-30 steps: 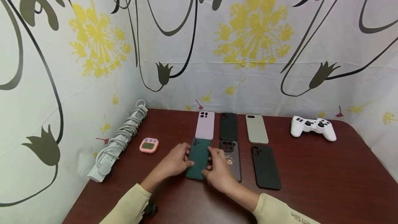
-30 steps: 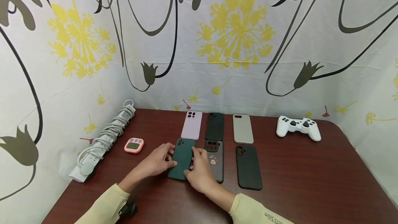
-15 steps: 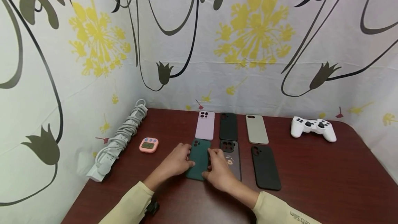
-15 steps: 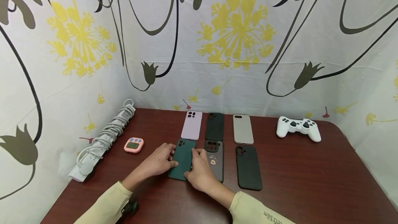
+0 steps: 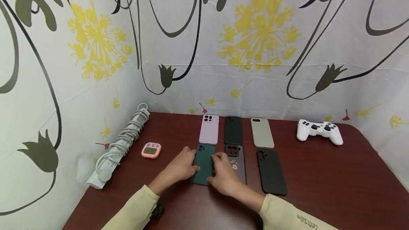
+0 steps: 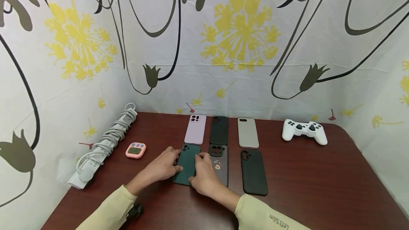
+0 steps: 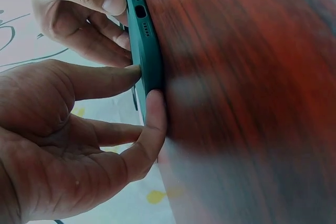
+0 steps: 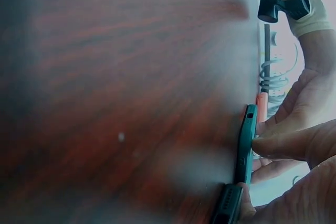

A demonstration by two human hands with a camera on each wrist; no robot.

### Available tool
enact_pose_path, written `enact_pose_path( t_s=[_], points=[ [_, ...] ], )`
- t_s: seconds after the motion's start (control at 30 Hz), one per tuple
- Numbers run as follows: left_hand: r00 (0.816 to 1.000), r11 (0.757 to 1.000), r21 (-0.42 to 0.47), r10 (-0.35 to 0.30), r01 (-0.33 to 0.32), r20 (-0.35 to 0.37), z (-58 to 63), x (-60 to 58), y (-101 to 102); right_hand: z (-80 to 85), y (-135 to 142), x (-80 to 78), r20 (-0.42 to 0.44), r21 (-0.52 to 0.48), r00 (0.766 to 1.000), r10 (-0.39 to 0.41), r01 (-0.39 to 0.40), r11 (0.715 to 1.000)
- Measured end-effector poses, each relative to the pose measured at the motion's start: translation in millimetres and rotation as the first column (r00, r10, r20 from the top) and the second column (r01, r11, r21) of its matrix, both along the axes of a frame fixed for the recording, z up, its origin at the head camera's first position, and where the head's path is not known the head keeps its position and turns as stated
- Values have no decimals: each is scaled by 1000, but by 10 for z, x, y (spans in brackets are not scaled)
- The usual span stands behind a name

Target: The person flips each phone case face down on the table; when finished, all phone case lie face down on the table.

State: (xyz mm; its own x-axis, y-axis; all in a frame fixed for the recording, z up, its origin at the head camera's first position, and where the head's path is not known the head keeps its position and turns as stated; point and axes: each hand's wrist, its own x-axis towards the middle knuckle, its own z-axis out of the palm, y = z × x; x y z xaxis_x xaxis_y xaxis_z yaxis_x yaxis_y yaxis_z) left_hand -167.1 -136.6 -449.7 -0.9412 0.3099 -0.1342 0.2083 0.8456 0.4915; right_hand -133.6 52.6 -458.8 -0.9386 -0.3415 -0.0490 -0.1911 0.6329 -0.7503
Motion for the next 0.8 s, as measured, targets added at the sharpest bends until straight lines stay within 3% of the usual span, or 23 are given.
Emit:
enact_pose_path(
  t_s=[0.37, 0.6, 0.8],
  points=[
    [1000, 1000, 7, 9, -8, -13, -12, -31, 46, -3, 36, -70, -33, 53, 999, 15, -13, 998],
    [999, 1000, -9, 27, -27, 19, 15, -33, 67, 17, 80, -80, -2, 45, 1000, -10, 10, 999],
    [999, 995, -81, 51, -52, -14, 65, -11, 25, 132, 233, -49, -113, 118, 993, 43, -29, 993]
  ],
)
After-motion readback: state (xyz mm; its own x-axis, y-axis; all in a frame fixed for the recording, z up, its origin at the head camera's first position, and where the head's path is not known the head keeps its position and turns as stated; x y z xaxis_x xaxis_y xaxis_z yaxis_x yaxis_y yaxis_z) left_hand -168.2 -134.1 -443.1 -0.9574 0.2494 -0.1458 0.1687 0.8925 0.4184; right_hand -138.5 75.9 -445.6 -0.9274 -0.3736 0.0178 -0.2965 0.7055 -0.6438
